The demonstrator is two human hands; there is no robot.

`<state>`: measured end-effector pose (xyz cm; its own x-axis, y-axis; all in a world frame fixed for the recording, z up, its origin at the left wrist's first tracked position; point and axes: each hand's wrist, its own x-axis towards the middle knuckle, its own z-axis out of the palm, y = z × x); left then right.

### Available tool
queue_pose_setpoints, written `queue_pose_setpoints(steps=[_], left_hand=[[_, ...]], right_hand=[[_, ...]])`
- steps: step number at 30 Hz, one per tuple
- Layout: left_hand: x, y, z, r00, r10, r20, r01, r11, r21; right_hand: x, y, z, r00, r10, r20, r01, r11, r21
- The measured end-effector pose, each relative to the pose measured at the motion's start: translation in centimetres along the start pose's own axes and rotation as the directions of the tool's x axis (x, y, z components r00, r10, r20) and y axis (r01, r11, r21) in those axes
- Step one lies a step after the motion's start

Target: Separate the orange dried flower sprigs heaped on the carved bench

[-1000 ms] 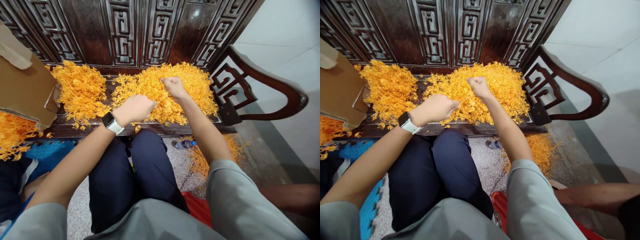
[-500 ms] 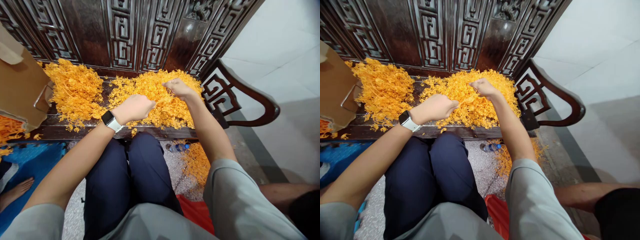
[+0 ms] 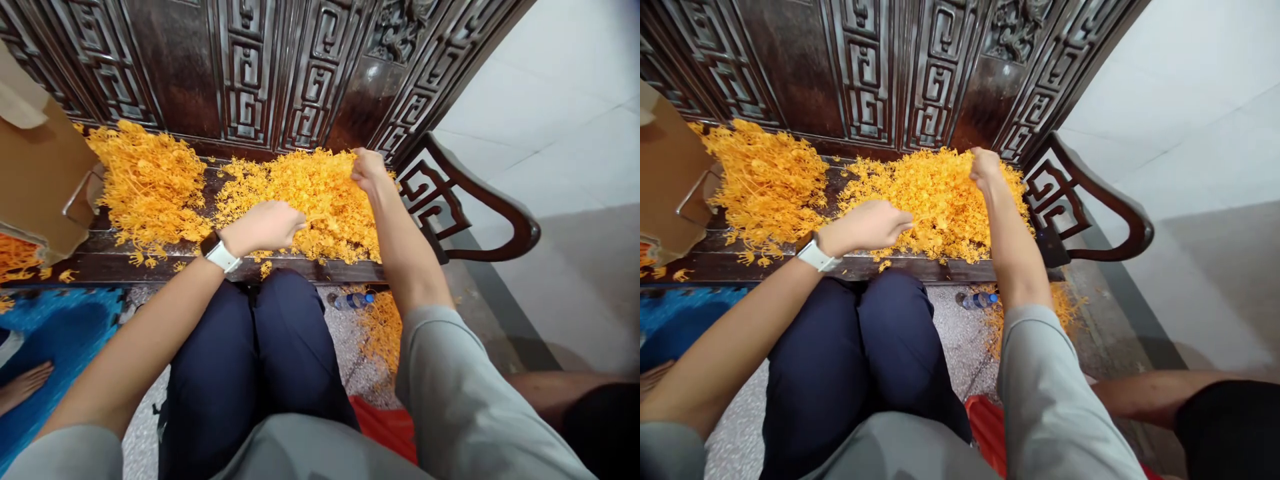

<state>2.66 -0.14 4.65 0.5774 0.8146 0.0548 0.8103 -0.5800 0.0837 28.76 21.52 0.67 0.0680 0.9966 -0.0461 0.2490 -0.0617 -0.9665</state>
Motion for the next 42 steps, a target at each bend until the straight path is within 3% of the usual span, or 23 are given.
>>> queue_pose_setpoints(steps=[4, 7, 10, 12, 14, 16, 18, 20, 23, 26, 28, 30, 33, 38, 42], left_hand=[[-0.9, -1.7, 0.1, 0.99, -0.107, -0.086, 0.101, 0.992, -0.07], [-0.8, -2.8, 0.5, 0.973, -0.164, -0.161, 0.115, 0.954, -0.278], [-0.5, -3.1, 0.9, 0.947, -0.258, -0.194, 0.096, 0.799, -0.593], [-0.4, -3.0, 0.9, 0.933, -0.326, -0.154, 0.098, 0.64, -0.762], [-0.2, -2.9, 1.0, 0.917, -0.386, -0.096, 0.113, 0.484, -0.868], [-0.1, -2.7, 1.2, 0.906, -0.422, -0.041, 0.133, 0.375, -0.917], [0.1, -2.7, 1.6, 0.91, -0.414, 0.011, 0.165, 0.337, -0.927], [0.2, -2.9, 2.2, 0.928, -0.369, 0.051, 0.201, 0.381, -0.902], [0.2, -3.7, 3.0, 0.955, -0.294, 0.036, 0.207, 0.575, -0.792], [-0.5, -4.8, 3.1, 0.961, -0.273, -0.036, 0.196, 0.768, -0.61], [-1.2, -5.3, 2.8, 0.959, -0.277, -0.062, 0.213, 0.846, -0.489], [-1.8, -5.3, 2.5, 0.966, -0.255, -0.041, 0.215, 0.881, -0.421], [-1.8, -4.2, 1.9, 0.98, -0.199, 0.019, 0.193, 0.916, -0.352], [-0.2, -1.5, 1.0, 0.972, -0.234, -0.02, 0.229, 0.963, -0.141], [-0.5, -1.4, 0.9, 0.977, -0.213, -0.004, 0.203, 0.939, -0.279]], right_hand=[[1.3, 1.5, -2.6, 0.989, -0.028, -0.148, 0.023, 0.999, -0.037], [1.3, 2.1, -2.8, 0.96, -0.255, -0.112, 0.209, 0.925, -0.318], [-0.1, 1.8, -1.5, 0.891, -0.45, -0.051, 0.373, 0.793, -0.481], [-2.5, 1.3, 0.2, 0.924, -0.381, 0.034, 0.368, 0.861, -0.352], [-6.1, 1.1, 2.2, 0.947, -0.226, 0.229, 0.257, 0.959, -0.118], [-10.1, 1.3, 4.4, 0.889, -0.129, 0.44, 0.115, 0.992, 0.058], [-13.4, 1.8, 6.8, 0.822, -0.139, 0.553, -0.004, 0.969, 0.248], [-15.5, 2.2, 9.2, 0.8, -0.213, 0.561, -0.068, 0.896, 0.438], [-16.1, 2.6, 11.9, 0.878, -0.232, 0.419, -0.058, 0.818, 0.573], [-15.3, 2.9, 12.8, 0.962, -0.129, 0.239, -0.018, 0.848, 0.53], [-14.8, 3.4, 12.0, 0.978, -0.131, 0.161, 0.048, 0.898, 0.438], [-14.5, 4.1, 10.8, 0.971, -0.174, 0.164, 0.111, 0.936, 0.335], [-14.0, 4.7, 9.5, 0.971, -0.166, 0.171, 0.111, 0.949, 0.295], [-10.7, 4.0, 10.8, 0.996, -0.09, 0.0, 0.081, 0.897, 0.435], [-5.8, 4.1, 9.6, 0.983, 0.046, -0.175, 0.02, 0.934, 0.358]])
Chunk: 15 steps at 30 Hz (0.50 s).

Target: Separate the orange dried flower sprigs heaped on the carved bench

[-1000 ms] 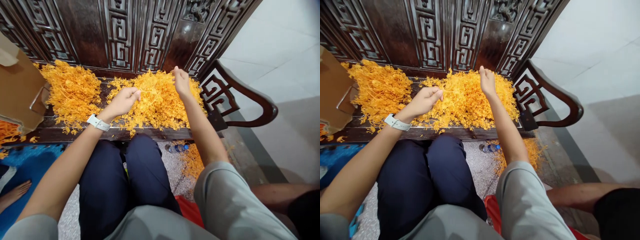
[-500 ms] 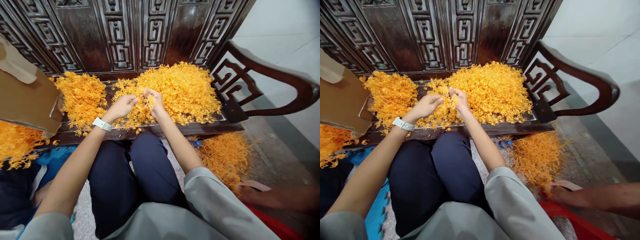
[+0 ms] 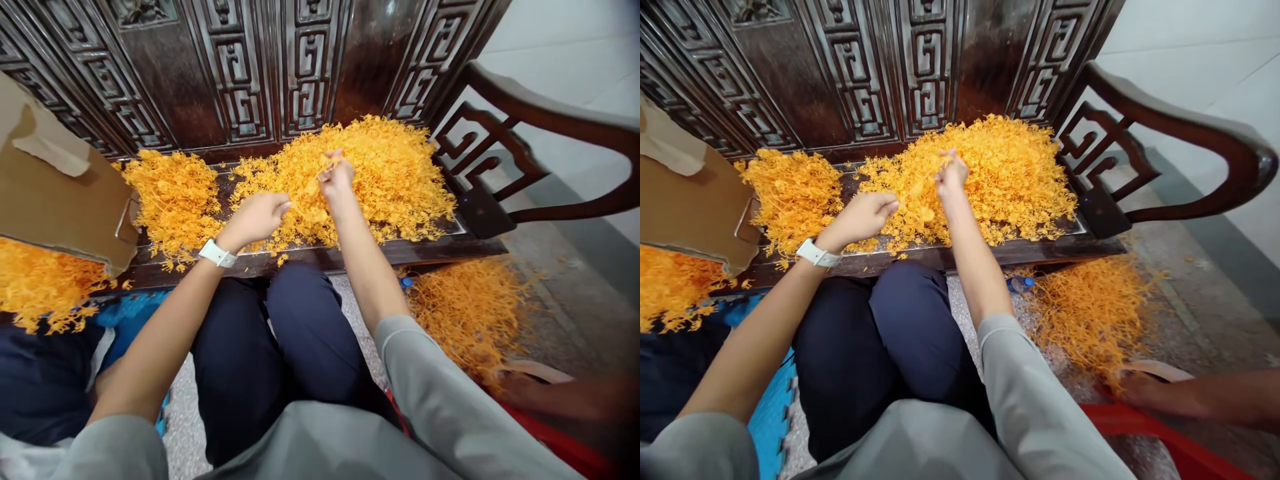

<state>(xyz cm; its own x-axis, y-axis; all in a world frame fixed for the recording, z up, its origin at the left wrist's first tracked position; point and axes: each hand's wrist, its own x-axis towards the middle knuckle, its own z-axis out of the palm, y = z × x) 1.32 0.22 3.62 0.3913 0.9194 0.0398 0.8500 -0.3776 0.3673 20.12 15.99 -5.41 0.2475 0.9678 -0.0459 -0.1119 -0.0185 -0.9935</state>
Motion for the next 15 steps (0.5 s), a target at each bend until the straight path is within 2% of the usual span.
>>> queue_pose_setpoints(steps=[1, 3, 5, 7, 9, 11, 13, 15], left_hand=[[-0.2, -0.3, 0.0, 1.0, 0.006, -0.002, -0.006, 0.997, -0.072], [-0.6, -1.2, -0.1, 0.999, -0.022, -0.043, 0.013, 0.979, -0.203], [-0.6, -1.9, -0.1, 0.992, -0.079, -0.095, 0.049, 0.958, -0.281], [-0.5, -2.4, 0.0, 0.987, -0.113, -0.116, 0.072, 0.947, -0.312], [-0.3, -2.6, 0.1, 0.984, -0.132, -0.121, 0.088, 0.945, -0.317], [-0.2, -2.6, 0.2, 0.984, -0.139, -0.114, 0.098, 0.945, -0.312], [-0.1, -2.4, 0.4, 0.986, -0.129, -0.109, 0.091, 0.949, -0.301], [0.0, -2.3, 0.5, 0.988, -0.109, -0.11, 0.074, 0.957, -0.279]], right_hand=[[1.2, 0.0, -0.7, 0.999, -0.042, -0.003, 0.042, 0.997, -0.062], [3.0, 0.3, -2.5, 0.978, -0.178, 0.113, 0.197, 0.961, -0.193], [3.8, 0.5, -4.1, 0.925, -0.289, 0.247, 0.359, 0.876, -0.322], [3.4, 0.5, -5.0, 0.89, -0.348, 0.294, 0.45, 0.77, -0.452], [1.9, -0.1, -5.2, 0.868, -0.423, 0.259, 0.494, 0.687, -0.534], [-0.6, -1.4, -4.9, 0.822, -0.501, 0.269, 0.563, 0.647, -0.515], [-3.7, -3.1, -4.1, 0.762, -0.529, 0.374, 0.648, 0.628, -0.431], [-6.5, -4.6, -3.2, 0.707, -0.482, 0.519, 0.689, 0.635, -0.35]])
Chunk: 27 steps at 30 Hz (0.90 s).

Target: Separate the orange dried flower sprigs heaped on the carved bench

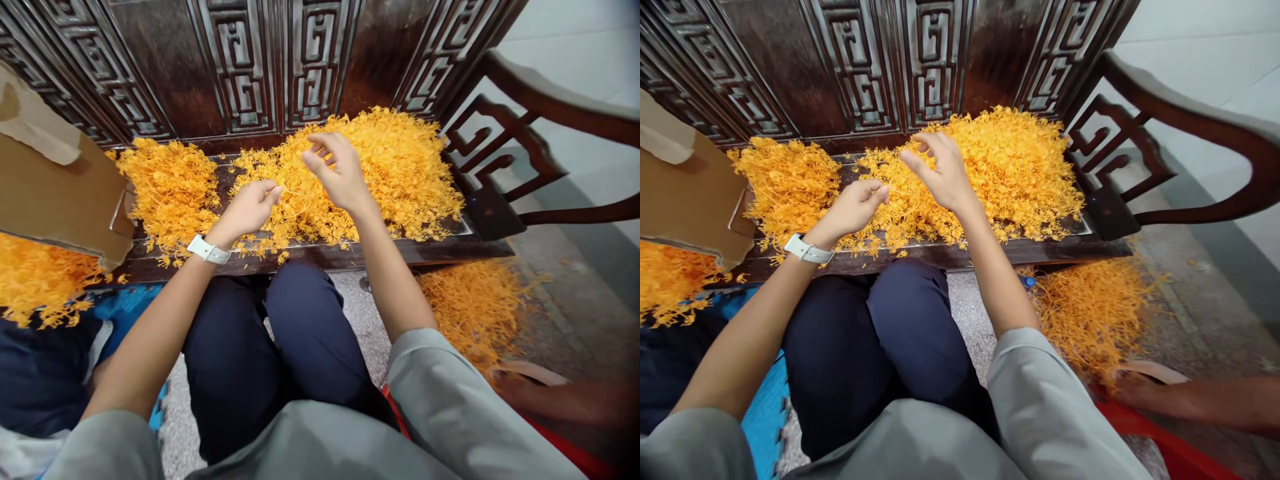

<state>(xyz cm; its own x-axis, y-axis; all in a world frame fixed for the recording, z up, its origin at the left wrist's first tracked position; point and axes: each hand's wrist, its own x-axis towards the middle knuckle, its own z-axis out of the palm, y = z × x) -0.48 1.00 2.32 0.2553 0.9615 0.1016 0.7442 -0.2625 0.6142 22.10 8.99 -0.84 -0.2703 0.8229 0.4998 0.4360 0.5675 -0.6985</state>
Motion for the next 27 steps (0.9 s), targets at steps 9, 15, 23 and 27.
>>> queue_pose_setpoints(steps=[9, 15, 23, 27], left_hand=[[-1.1, 0.3, 0.0, 0.965, 0.12, 0.235, -0.114, 0.993, -0.04], [-1.5, -0.6, -1.3, 0.976, -0.103, 0.19, 0.165, 0.921, -0.352], [-1.1, -0.6, -1.1, 0.957, -0.187, 0.223, 0.288, 0.725, -0.625], [-1.0, -0.3, -1.0, 0.951, -0.204, 0.234, 0.309, 0.678, -0.667]], right_hand=[[3.3, 4.8, -1.1, 0.939, 0.159, -0.305, -0.157, 0.987, 0.031], [3.4, 9.8, -3.8, 0.912, 0.16, -0.378, -0.247, 0.949, -0.194], [-1.1, 2.1, 0.0, 0.937, 0.325, 0.129, -0.348, 0.831, 0.434], [-0.9, 0.9, 1.0, 0.949, 0.301, 0.091, -0.29, 0.731, 0.618]])
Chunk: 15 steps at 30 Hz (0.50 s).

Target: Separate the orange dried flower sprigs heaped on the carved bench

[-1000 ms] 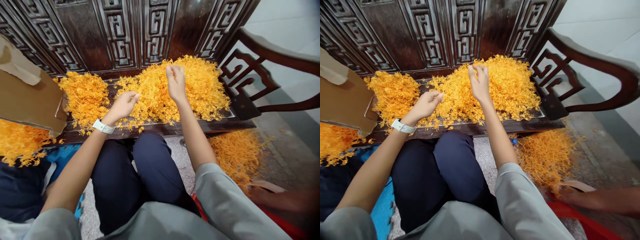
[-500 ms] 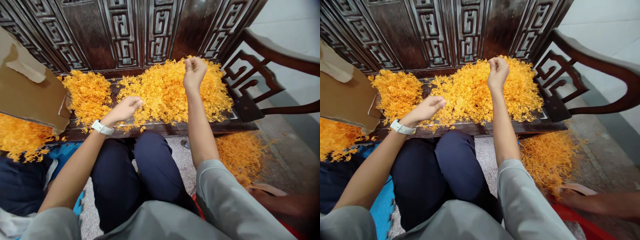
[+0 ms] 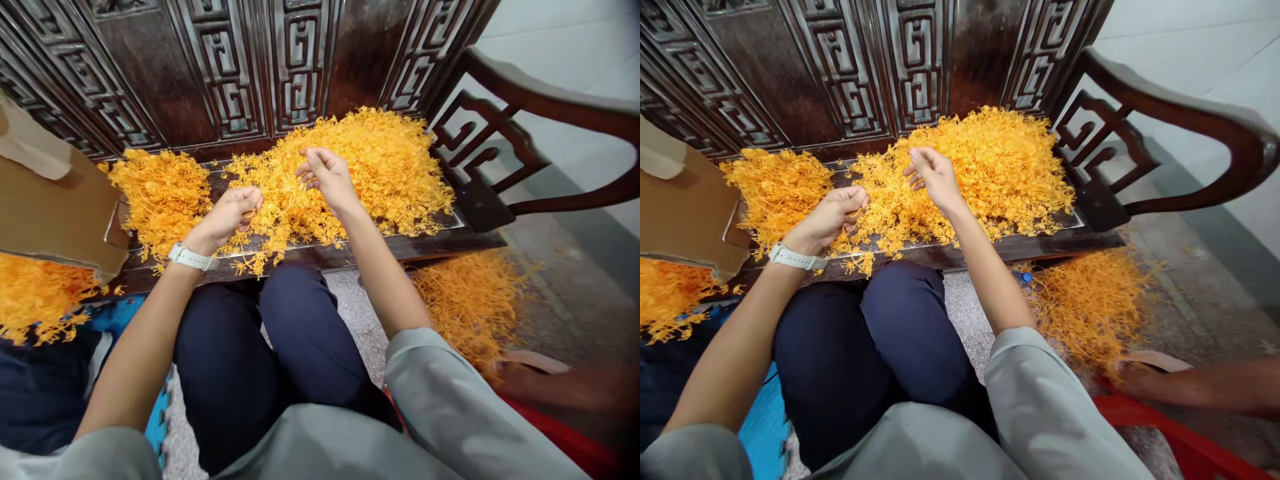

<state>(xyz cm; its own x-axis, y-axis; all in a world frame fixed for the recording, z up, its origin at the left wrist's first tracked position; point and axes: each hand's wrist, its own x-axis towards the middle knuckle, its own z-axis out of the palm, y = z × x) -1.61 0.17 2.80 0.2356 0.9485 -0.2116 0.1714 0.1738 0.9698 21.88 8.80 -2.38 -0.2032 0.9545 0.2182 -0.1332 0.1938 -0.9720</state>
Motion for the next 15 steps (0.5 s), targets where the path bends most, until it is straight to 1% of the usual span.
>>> queue_pose_setpoints(steps=[3, 5, 7, 8, 9, 10, 11, 12, 13, 14, 15], left_hand=[[-0.1, -0.1, -0.1, 1.0, -0.019, 0.008, 0.019, 1.0, -0.003], [-0.1, -0.2, -0.3, 1.0, -0.028, 0.013, 0.028, 1.0, -0.004], [-0.2, -0.3, -0.6, 0.999, -0.029, 0.013, 0.029, 1.0, -0.001], [-0.2, -0.3, -0.7, 1.0, -0.024, 0.011, 0.024, 1.0, 0.005], [-0.3, -0.3, -0.8, 1.0, -0.017, 0.011, 0.017, 1.0, 0.013], [-0.4, -0.2, -0.8, 1.0, -0.009, 0.015, 0.009, 1.0, 0.019], [-0.5, 0.0, -0.7, 1.0, -0.002, 0.024, 0.001, 1.0, 0.016], [-0.6, 0.2, -0.6, 0.999, 0.002, 0.037, -0.002, 1.0, -0.002], [-0.7, 0.4, -0.4, 0.999, 0.004, 0.047, -0.002, 0.999, -0.033], [-0.7, 0.6, -0.2, 0.999, 0.005, 0.05, -0.001, 0.997, -0.071], [-0.8, 0.8, 0.0, 0.999, 0.006, 0.051, -0.001, 0.994, -0.11]], right_hand=[[0.5, 0.2, 0.4, 0.997, -0.051, -0.052, 0.053, 0.997, 0.048], [1.0, 0.7, 0.4, 0.991, -0.115, -0.065, 0.117, 0.992, 0.041], [1.9, 1.7, -0.3, 0.974, -0.202, -0.099, 0.201, 0.979, -0.023], [2.5, 2.4, -1.0, 0.958, -0.256, -0.132, 0.244, 0.965, -0.098], [3.4, 3.2, -2.1, 0.931, -0.317, -0.18, 0.281, 0.938, -0.201], [4.4, 4.1, -3.4, 0.891, -0.383, -0.242, 0.298, 0.898, -0.323], [5.5, 5.1, -5.0, 0.841, -0.448, -0.304, 0.29, 0.847, -0.446], [6.5, 6.0, -6.7, 0.777, -0.501, -0.381, 0.251, 0.801, -0.543], [7.6, 6.8, -8.4, 0.722, -0.525, -0.451, 0.197, 0.78, -0.594], [8.5, 7.4, -9.8, 0.696, -0.52, -0.495, 0.152, 0.781, -0.606], [9.1, 8.0, -10.9, 0.697, -0.501, -0.513, 0.131, 0.792, -0.597]])
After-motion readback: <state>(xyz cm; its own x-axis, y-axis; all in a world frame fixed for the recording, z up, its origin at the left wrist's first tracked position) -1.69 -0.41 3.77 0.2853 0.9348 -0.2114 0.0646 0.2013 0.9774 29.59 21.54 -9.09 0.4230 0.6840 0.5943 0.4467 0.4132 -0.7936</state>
